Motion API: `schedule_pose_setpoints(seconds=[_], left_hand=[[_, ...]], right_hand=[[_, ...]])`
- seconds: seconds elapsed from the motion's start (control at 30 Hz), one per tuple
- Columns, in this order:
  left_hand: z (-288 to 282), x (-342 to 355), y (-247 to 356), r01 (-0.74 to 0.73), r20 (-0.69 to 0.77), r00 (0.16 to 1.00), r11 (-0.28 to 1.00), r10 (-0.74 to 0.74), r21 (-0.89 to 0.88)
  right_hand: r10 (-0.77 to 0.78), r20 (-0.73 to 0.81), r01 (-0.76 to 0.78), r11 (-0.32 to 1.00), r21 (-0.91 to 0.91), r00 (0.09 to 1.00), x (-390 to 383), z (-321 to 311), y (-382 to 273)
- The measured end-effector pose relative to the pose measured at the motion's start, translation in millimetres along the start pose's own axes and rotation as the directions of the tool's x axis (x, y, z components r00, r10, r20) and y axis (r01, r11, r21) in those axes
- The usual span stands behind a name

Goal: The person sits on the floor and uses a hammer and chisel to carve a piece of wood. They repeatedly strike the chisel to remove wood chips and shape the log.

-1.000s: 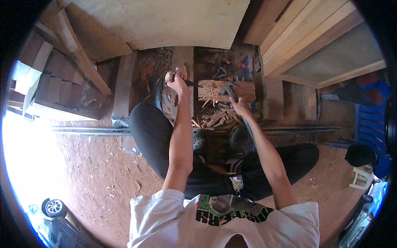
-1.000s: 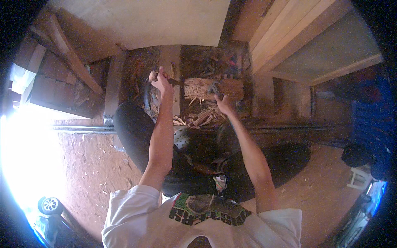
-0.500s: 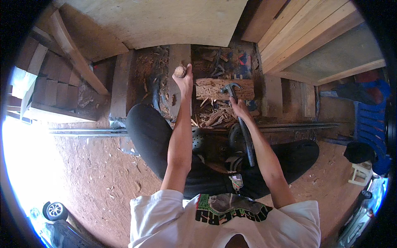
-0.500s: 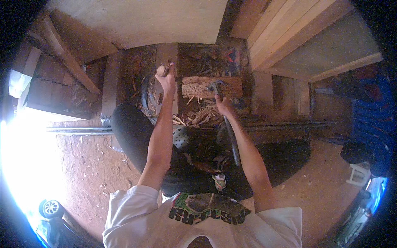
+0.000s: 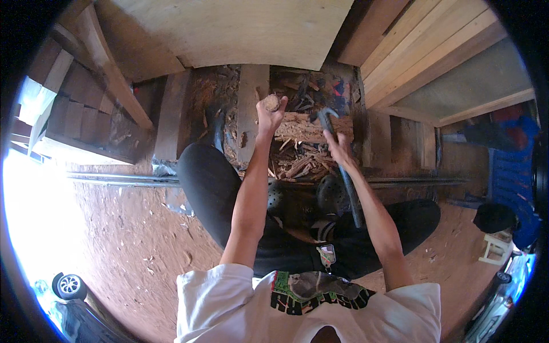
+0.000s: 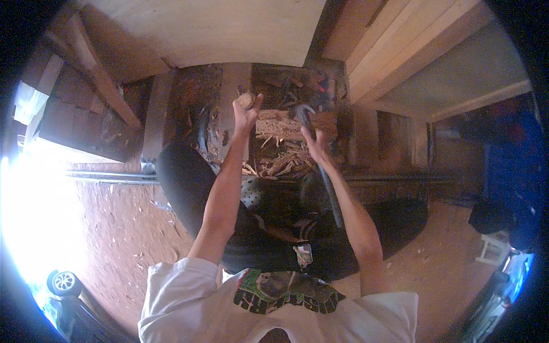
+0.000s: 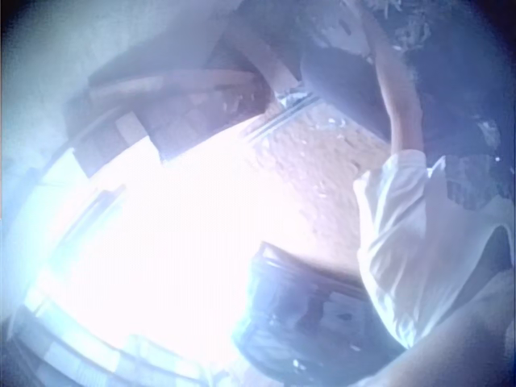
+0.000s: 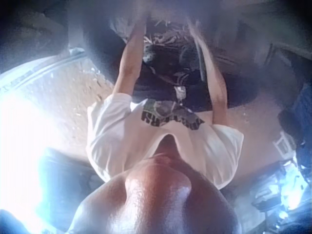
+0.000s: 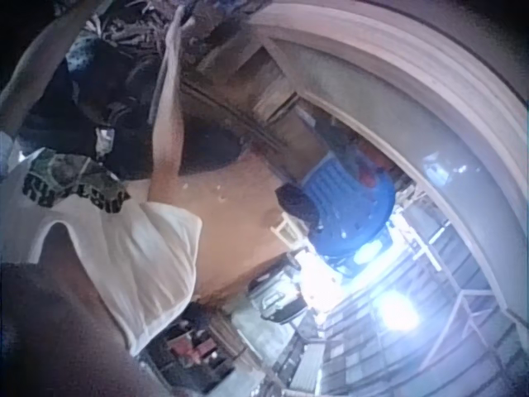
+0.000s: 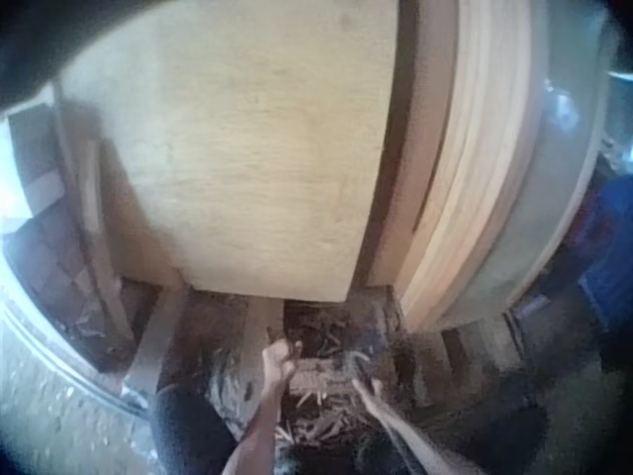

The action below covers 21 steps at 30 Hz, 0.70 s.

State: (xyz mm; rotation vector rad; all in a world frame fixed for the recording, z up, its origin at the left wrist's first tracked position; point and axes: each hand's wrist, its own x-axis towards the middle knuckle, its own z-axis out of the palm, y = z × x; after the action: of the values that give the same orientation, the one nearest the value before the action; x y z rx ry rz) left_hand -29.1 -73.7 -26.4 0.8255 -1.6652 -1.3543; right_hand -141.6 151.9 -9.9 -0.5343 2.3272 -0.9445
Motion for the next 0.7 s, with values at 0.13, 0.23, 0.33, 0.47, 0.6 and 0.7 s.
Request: schedule_pose_setpoints(seconds=[0.13, 0.23, 0.33, 0.47, 0.6, 0.7], left_hand=[[4.1, 0.0, 1.4, 0.134, 0.061, 0.989, 0.990, -0.137, 0.046], [1.4, 2.4, 8.2, -0.002, 0.107, 0.994, 1.000, 0.001, 0.008], [1.3, 3.3, 20.3, -0.037, 0.080, 0.996, 0.999, 0.037, -0.007], [5.8, -0.5, 35.2, -0.064, 0.114, 0.992, 0.989, 0.049, 0.136], [15.6, 8.1, 28.3, -0.431, 0.240, 0.876, 0.902, 0.418, 0.002], [3.7, 22.0, 7.2, 0.030, 0.102, 0.995, 0.998, -0.024, -0.055]], right_hand=[[-0.288, -0.110, 0.308, 0.878, 0.367, 0.951, -45.8, -67.2, -111.7], [-0.431, -0.201, 0.471, 0.731, 0.493, 0.880, -98.0, -121.9, -194.8], [-0.570, -0.449, 0.723, 0.479, 0.498, 0.688, -121.8, -132.3, -230.9], [-0.731, -0.589, 0.932, 0.340, 0.122, 0.344, -91.3, -82.7, -206.4], [-0.429, 0.072, 0.430, 0.850, -0.304, 0.900, -44.2, -39.7, -156.6], [-0.396, -0.057, 0.381, 0.907, -0.176, 0.916, -22.7, -44.4, -122.6]])
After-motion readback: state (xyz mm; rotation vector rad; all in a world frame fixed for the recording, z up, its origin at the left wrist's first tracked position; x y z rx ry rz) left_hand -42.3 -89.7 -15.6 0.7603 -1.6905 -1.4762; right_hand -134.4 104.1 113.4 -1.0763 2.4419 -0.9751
